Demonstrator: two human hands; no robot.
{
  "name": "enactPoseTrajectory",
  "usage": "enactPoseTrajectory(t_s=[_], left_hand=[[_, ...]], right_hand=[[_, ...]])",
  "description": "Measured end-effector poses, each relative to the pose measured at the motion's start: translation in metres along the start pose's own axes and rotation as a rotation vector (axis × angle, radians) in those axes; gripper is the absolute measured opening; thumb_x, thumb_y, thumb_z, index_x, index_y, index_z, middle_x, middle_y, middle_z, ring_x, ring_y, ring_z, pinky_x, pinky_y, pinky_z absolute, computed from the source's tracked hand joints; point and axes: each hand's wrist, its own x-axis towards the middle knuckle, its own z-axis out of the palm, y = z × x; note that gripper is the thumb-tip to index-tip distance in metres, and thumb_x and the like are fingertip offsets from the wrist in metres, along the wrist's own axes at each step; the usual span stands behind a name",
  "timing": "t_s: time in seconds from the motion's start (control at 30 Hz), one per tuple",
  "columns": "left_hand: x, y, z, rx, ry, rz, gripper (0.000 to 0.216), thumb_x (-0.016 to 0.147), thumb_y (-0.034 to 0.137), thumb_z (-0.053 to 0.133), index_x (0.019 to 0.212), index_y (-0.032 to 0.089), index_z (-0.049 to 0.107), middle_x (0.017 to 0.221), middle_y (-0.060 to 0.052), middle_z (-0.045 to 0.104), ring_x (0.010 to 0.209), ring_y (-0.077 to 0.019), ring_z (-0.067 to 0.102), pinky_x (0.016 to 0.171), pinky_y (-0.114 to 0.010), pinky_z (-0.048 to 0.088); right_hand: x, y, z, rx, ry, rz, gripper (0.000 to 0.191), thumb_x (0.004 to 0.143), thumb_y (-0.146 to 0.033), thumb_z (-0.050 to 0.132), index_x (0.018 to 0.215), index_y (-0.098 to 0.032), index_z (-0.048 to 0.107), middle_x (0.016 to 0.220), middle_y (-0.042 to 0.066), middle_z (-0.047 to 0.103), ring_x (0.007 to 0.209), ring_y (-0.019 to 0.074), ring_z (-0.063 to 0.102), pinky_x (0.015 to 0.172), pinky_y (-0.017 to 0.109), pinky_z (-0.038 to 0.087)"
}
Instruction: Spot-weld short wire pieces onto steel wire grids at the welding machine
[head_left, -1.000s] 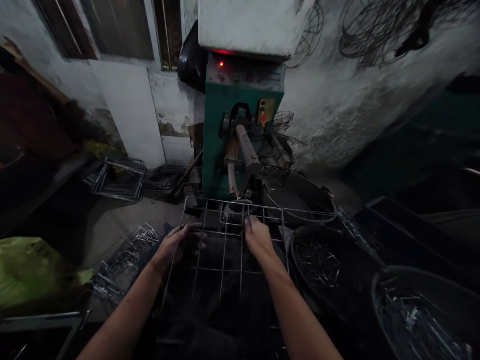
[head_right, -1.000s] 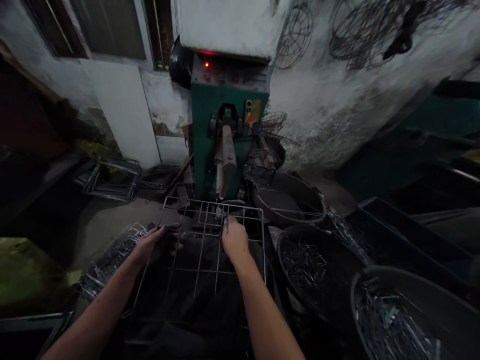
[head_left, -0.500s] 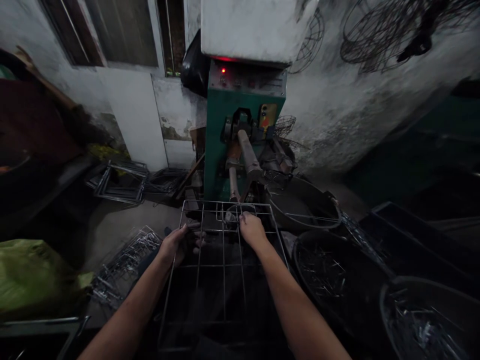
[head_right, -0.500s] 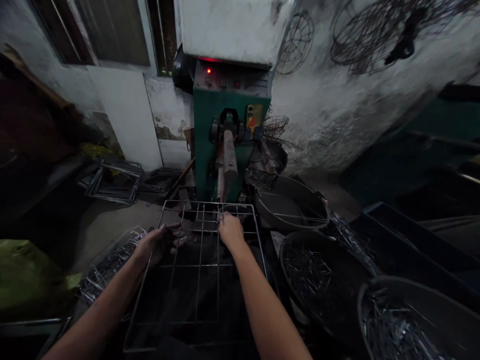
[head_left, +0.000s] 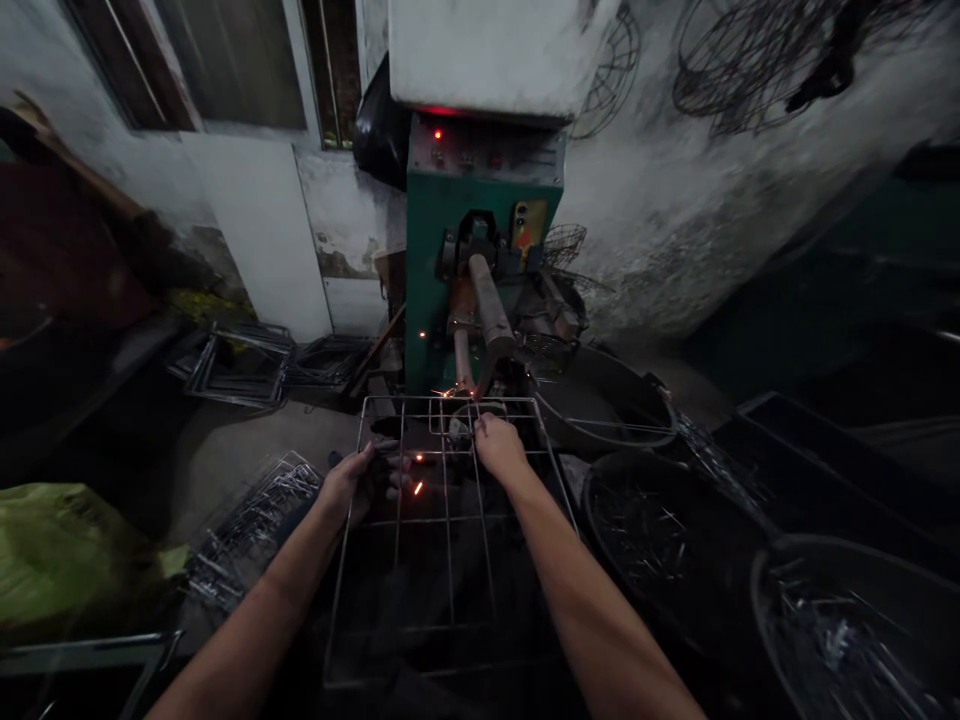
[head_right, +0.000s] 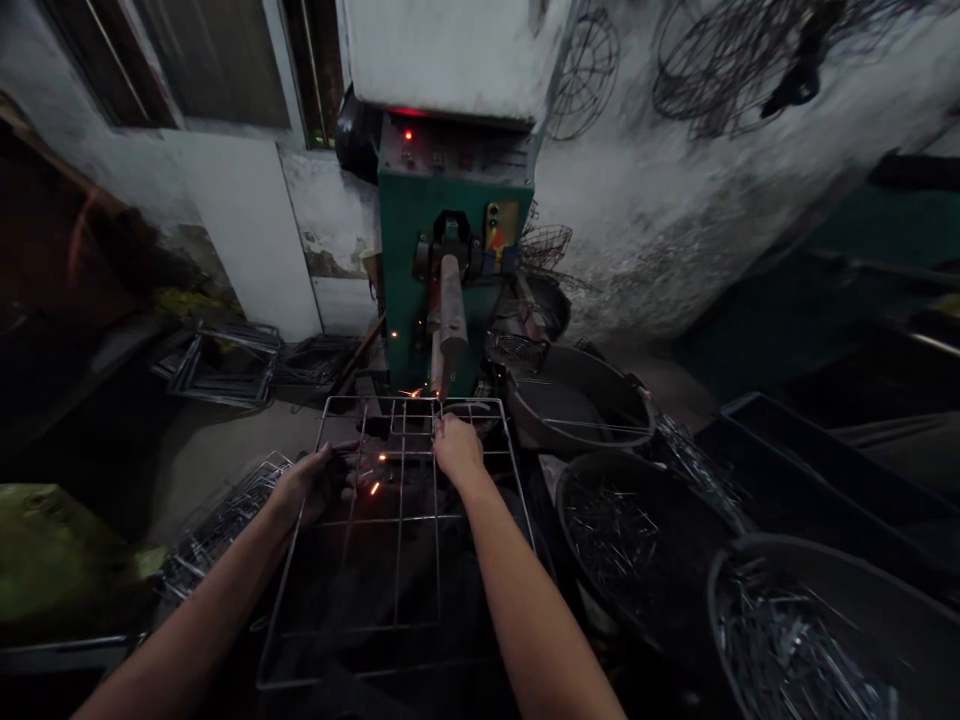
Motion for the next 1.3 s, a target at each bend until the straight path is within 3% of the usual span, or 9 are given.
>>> enactPoseTrajectory(t_s=[0.2,0.5,0.93,1.1,1.3], left_hand=[[0.004,-0.011,0.008,-0.009,-0.067,-0.040,0.035,0.087,0.035,0.050,0.107,0.008,0.058,0.092,-0.019,0.067,0.070,-0.0249,0.066,0.052,-0.032,0.049],[0.037,-0.015,0.038,0.065,-0.122,-0.140,0.037,0.087,0.037,0.049,0.104,0.006,0.061,0.090,-0.020,0.069,0.069,-0.0274,0.068,0.055,-0.034,0.050],[0.046,-0.021,0.034,0.066,-0.079,-0.125,0.037,0.088,0.036,0.046,0.104,0.006,0.060,0.088,-0.019,0.068,0.067,-0.0269,0.067,0.053,-0.034,0.050],[0.049,-0.017,0.033,0.101,-0.069,-0.149,0.038,0.092,0.033,0.037,0.111,0.006,0.056,0.089,-0.019,0.069,0.070,-0.0258,0.068,0.055,-0.034,0.051],[0.033,-0.005,0.031,0.168,-0.063,-0.217,0.041,0.090,0.027,0.033,0.118,0.004,0.053,0.091,-0.019,0.069,0.071,-0.0262,0.067,0.057,-0.037,0.053]], right_hand=[[-0.016,0.022,-0.002,-0.017,0.024,0.007,0.028,0.094,-0.022,0.034,0.093,-0.015,0.061,0.089,0.009,0.068,0.087,0.0176,0.062,0.069,0.024,0.038],[-0.016,0.065,-0.006,-0.015,0.098,0.094,0.027,0.093,-0.022,0.036,0.093,-0.013,0.062,0.088,0.009,0.067,0.084,0.0181,0.062,0.067,0.025,0.037],[-0.010,0.063,-0.008,-0.028,0.101,0.102,0.027,0.093,-0.021,0.036,0.093,-0.014,0.062,0.087,0.010,0.067,0.082,0.0181,0.062,0.065,0.025,0.038],[-0.008,0.056,-0.010,-0.042,0.089,0.140,0.028,0.094,-0.021,0.035,0.098,-0.013,0.061,0.092,0.012,0.067,0.087,0.0194,0.062,0.071,0.025,0.040],[-0.049,0.039,-0.035,0.080,0.112,0.108,0.026,0.091,-0.023,0.041,0.104,-0.010,0.059,0.092,0.012,0.068,0.088,0.0199,0.062,0.073,0.025,0.042]])
